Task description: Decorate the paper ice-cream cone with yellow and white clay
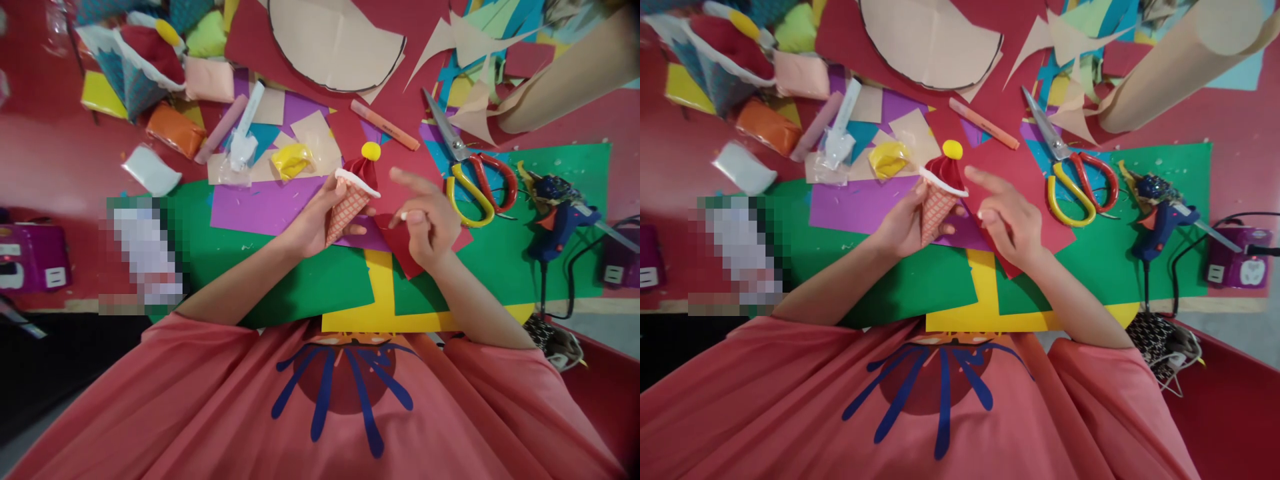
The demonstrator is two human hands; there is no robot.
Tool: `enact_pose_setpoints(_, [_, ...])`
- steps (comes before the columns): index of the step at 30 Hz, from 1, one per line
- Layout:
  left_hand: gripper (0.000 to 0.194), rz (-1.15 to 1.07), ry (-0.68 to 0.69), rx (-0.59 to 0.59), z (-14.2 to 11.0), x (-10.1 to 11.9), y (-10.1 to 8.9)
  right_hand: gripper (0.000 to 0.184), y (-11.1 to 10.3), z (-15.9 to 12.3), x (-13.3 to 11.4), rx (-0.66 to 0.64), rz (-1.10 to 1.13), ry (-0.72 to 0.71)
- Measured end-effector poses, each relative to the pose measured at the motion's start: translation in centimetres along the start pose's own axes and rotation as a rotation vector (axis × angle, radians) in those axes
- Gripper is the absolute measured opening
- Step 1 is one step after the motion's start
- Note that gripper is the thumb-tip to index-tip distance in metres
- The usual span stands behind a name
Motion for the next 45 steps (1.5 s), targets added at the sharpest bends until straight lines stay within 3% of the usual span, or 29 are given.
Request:
enact_pose_setpoints(2, [0.023,-0.003,0.010,0.016,0.0,-0.1,0.0,0.017,1.0,0.0,-1.4,-0.082,-0.049,-0.135])
enact_pose_setpoints(4, [0.021,0.012,0.001,0.039,-0.1,-0.2,-0.2,0.014,1.8,0.0,-1.9,-0.133,-0.096,-0.183])
enact_pose_setpoints(11, [0.021,0.032,0.016,0.034,0.0,0.0,-0.2,0.017,1.5,0.1,-1.8,-0.090,-0.086,-0.172])
enact_pose_setpoints(16, [0.030,0.125,0.058,0.007,0.1,0.6,-0.2,0.019,1.9,0.1,-0.7,-0.148,-0.066,-0.065])
enact_pose_setpoints(21, [0.050,0.296,0.212,-0.028,0.0,1.9,0.0,0.018,0.5,-0.3,0.4,-0.026,0.008,0.033])
enact_pose_setpoints(27, [0.051,0.615,0.501,0.038,-0.8,3.9,-0.1,0.016,1.8,0.2,-0.9,-0.165,-0.117,-0.055])
enact_pose_setpoints(31, [0.049,0.698,0.535,0.037,-1.0,4.1,0.1,0.012,1.8,0.4,-1.4,-0.167,-0.138,-0.100])
enact_pose_setpoints(37, [0.047,0.736,0.476,0.002,-1.1,3.9,0.5,0.011,1.5,0.2,-1.8,-0.114,-0.153,-0.163])
enact_pose_setpoints(45, [0.047,0.908,0.588,0.066,-2.0,4.8,0.8,0.008,1.7,0.1,-2.2,-0.117,-0.215,-0.181])
Point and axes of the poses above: each hand's wrist, its own z-axis towards the middle knuckle, its own y-axis out of the palm, x = y × z, the point moved 10 cm from there along z, towards the middle knuckle, and after that the axes turned 12 degrees about -x, right-handed, at the moved point
